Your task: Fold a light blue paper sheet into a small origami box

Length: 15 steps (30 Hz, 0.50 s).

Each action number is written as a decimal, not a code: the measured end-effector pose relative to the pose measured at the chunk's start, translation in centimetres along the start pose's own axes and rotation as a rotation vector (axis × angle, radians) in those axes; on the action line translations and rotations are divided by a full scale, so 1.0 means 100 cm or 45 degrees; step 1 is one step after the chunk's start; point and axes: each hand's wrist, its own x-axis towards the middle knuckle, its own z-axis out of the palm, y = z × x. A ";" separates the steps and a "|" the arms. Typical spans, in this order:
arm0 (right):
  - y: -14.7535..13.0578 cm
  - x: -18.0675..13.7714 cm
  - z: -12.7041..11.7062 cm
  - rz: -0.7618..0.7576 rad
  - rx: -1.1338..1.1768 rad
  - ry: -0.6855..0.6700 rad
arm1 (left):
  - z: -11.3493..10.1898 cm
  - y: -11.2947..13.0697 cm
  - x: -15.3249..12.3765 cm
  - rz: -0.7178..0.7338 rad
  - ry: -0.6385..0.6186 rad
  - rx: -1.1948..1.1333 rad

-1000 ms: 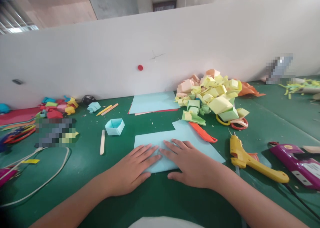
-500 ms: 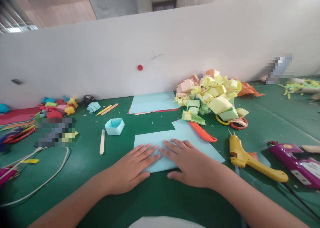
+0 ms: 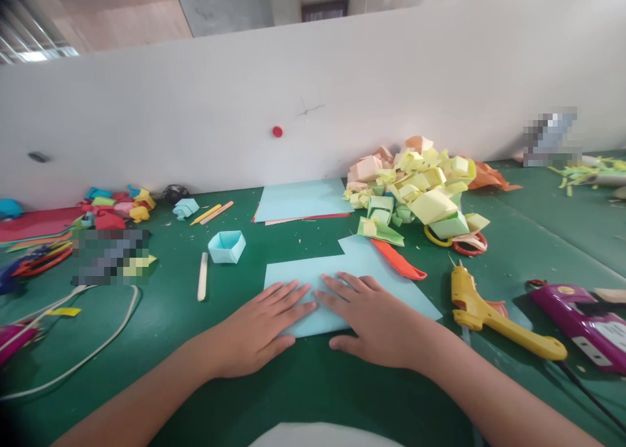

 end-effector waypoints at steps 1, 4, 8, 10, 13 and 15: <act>0.000 0.000 0.000 -0.002 -0.003 0.000 | 0.000 0.000 0.000 -0.003 -0.010 -0.002; -0.002 0.001 0.000 0.003 -0.025 -0.008 | -0.002 0.001 0.001 -0.019 -0.057 -0.002; -0.006 0.002 -0.003 0.044 -0.034 -0.050 | -0.002 0.001 0.001 -0.020 -0.055 0.005; -0.007 0.002 -0.004 0.054 -0.015 -0.052 | -0.001 0.000 0.001 -0.005 -0.028 0.011; -0.007 0.003 -0.004 0.057 0.006 -0.052 | 0.000 -0.001 0.001 0.004 -0.020 0.018; -0.006 0.003 -0.005 0.055 0.017 -0.052 | 0.001 -0.001 0.001 -0.002 -0.031 0.015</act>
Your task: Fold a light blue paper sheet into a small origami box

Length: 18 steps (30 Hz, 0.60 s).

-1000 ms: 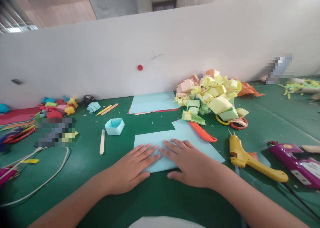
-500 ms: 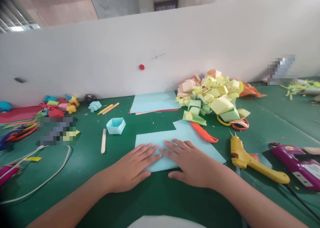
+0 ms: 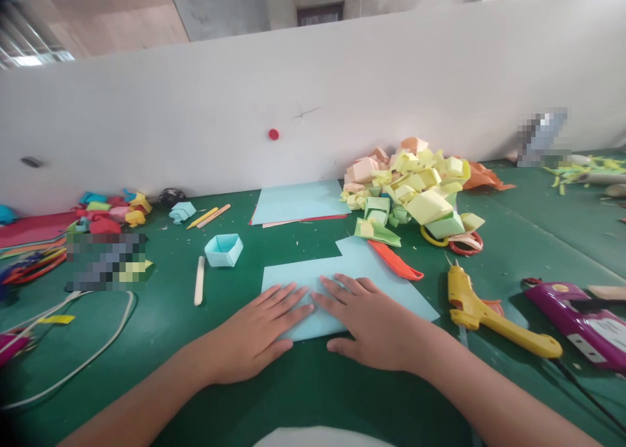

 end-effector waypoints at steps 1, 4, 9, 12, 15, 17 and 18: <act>0.000 0.000 0.000 -0.001 0.006 0.001 | 0.000 0.000 0.000 -0.003 -0.004 -0.001; -0.001 0.000 -0.003 0.004 0.017 -0.001 | 0.000 0.000 0.000 0.004 0.005 0.006; -0.005 0.001 -0.008 0.014 -0.013 -0.047 | 0.001 0.000 0.000 0.007 0.016 0.016; -0.005 0.001 -0.009 0.028 -0.026 -0.070 | 0.000 0.000 0.000 -0.001 0.002 0.012; -0.004 0.001 -0.008 0.024 -0.023 -0.085 | -0.002 0.002 0.001 -0.024 -0.032 0.003; -0.004 0.001 -0.008 0.016 0.002 -0.072 | -0.003 0.003 0.001 -0.036 -0.045 -0.001; -0.003 0.001 -0.008 0.013 0.015 -0.064 | -0.003 0.003 0.001 -0.037 -0.043 -0.002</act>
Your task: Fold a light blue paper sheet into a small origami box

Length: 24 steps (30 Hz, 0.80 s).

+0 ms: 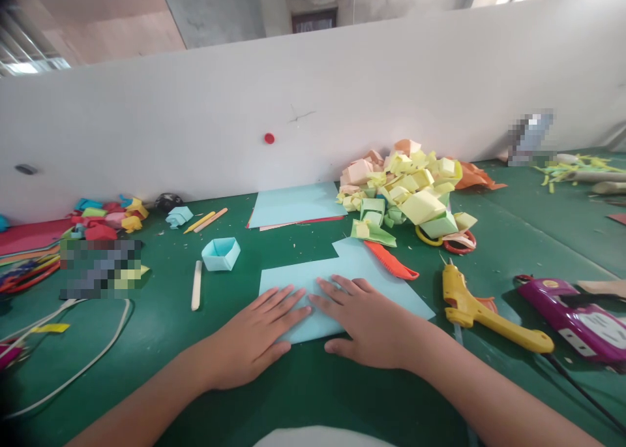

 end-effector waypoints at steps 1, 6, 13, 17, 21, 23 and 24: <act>0.000 0.000 0.000 -0.001 0.008 0.006 | 0.000 0.000 0.000 0.003 0.007 0.000; 0.000 0.001 -0.002 0.012 0.001 -0.033 | 0.004 -0.003 -0.001 0.019 0.064 0.002; 0.001 0.002 0.000 0.016 0.057 -0.011 | 0.002 -0.001 0.000 -0.002 0.051 -0.011; 0.003 0.002 0.001 0.006 0.064 0.007 | 0.003 0.000 0.000 -0.030 0.025 0.004; 0.004 0.002 0.001 -0.003 0.062 0.010 | 0.004 -0.001 0.000 -0.026 0.022 0.015; 0.004 0.002 0.001 -0.004 0.062 0.015 | 0.004 -0.001 0.000 -0.019 0.029 0.017; 0.004 0.002 0.001 -0.004 0.060 0.015 | 0.003 -0.001 0.000 -0.019 0.032 0.020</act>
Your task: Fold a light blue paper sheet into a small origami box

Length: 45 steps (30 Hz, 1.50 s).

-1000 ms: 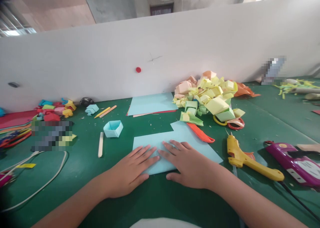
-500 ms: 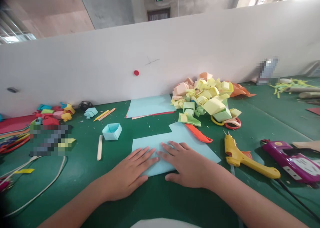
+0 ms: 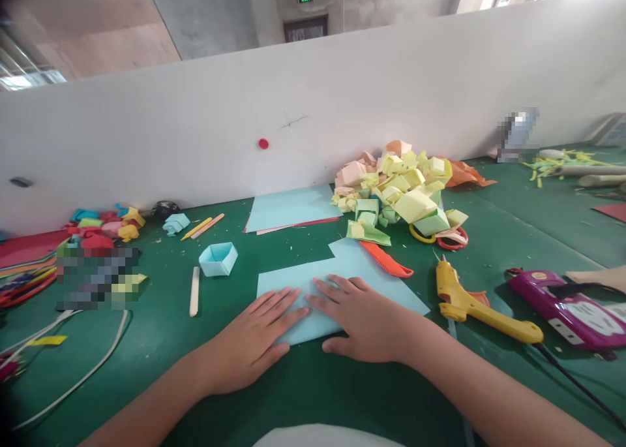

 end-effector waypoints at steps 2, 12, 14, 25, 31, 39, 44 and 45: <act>0.000 0.000 0.000 -0.001 -0.008 -0.011 | 0.000 0.000 0.000 -0.002 0.003 0.010; 0.003 -0.001 0.003 -0.010 -0.022 0.010 | 0.003 0.000 0.000 0.035 0.037 0.068; 0.003 -0.001 0.004 -0.003 -0.017 0.010 | 0.002 0.000 0.000 0.074 0.052 0.077; 0.004 0.000 0.006 -0.013 -0.079 0.003 | -0.007 0.004 0.003 0.117 0.025 0.044; 0.005 -0.001 0.006 -0.030 -0.072 0.026 | -0.007 0.004 0.003 0.082 -0.038 0.020; 0.003 -0.001 0.003 -0.018 -0.069 0.026 | -0.002 0.001 0.001 0.125 -0.006 0.008; 0.002 -0.001 0.003 -0.034 -0.074 0.036 | -0.002 0.000 0.001 0.135 0.009 -0.023; 0.002 -0.001 0.003 -0.033 -0.072 0.035 | -0.004 0.000 0.001 0.131 0.003 -0.043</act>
